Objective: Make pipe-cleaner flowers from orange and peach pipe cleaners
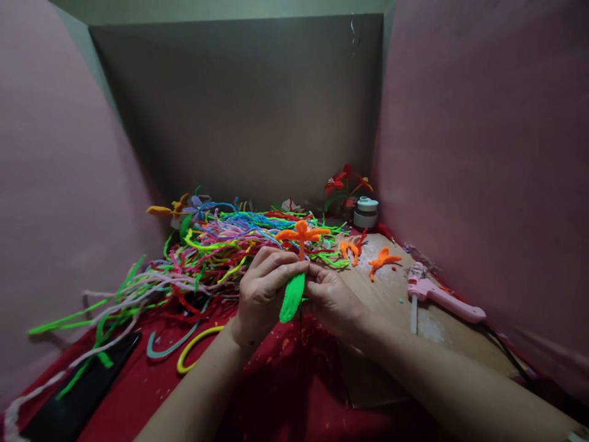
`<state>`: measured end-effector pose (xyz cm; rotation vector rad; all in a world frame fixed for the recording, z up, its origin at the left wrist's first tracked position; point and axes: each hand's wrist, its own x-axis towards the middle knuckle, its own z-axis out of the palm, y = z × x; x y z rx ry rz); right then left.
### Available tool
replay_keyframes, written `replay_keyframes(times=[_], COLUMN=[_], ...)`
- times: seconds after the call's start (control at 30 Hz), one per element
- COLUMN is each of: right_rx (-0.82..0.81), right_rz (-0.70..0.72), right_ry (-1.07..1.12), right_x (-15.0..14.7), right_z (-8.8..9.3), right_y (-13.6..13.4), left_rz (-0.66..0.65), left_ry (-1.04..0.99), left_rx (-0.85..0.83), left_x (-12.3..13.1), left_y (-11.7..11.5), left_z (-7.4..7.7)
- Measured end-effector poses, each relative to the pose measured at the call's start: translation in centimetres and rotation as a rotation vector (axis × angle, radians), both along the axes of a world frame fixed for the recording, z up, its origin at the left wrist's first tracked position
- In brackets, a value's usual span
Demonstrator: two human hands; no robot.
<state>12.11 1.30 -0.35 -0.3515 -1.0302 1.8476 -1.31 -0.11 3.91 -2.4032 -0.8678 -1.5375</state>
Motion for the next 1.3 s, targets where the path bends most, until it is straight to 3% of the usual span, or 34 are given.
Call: replay_keyframes(times=[0.17,0.3,0.43,0.53,0.63,0.77,0.87,0.97,1.07,1.17,1.3], right_rx=[0.087,0.162,0.298,0.42,0.497,0.51,0.511,0.555,0.602,0.637,0.698], right_rz=[-0.072,-0.228,-0.444,-0.589,-0.635,-0.674,-0.679,-0.691,-0.716,-0.724,-0.684], right_ry=[-0.069,-0.252,-0.367,-0.443,-0.418,-0.414,-0.446,-0.473,-0.501,-0.511,-0.485], right_x=[0.3,0.7,1.0,1.2,1.3,1.4,1.4,1.4,1.4,1.4,1.4], right_z=[-0.2,0.3,0.6,0.2,-0.2,0.0,0.0,-0.4,-0.8,-0.5,0.2], right_y=[0.5,0.4,0.7,1.3,1.6,1.4,1.4,1.6,1.6,1.2,0.5], left_rz=[-0.031,-0.086,-0.094,-0.097,-0.21,-0.175,-0.173,-0.22,-0.151,-0.162,-0.18], left_ry=[0.054,-0.122,-0.436,-0.674,-0.797,-0.874,-0.848,-0.714,-0.613,-0.511,-0.528], left_rx=[0.01,-0.129,-0.348,-0.685,-0.97,-0.842,-0.869,-1.031,-1.191,-1.241,-1.236], left_x=[-0.2,-0.2,-0.8,-1.6,-2.3,-2.8,-2.5,-1.8,-0.9,-0.5,-0.4], left_y=[0.0,-0.2,0.6,1.3,1.4,0.7,-0.6,-2.1,-3.1,-3.4,-3.2], left_z=[0.1,-0.1,-0.4,0.0,0.9,2.1,2.9,3.6,4.1,4.4,4.3])
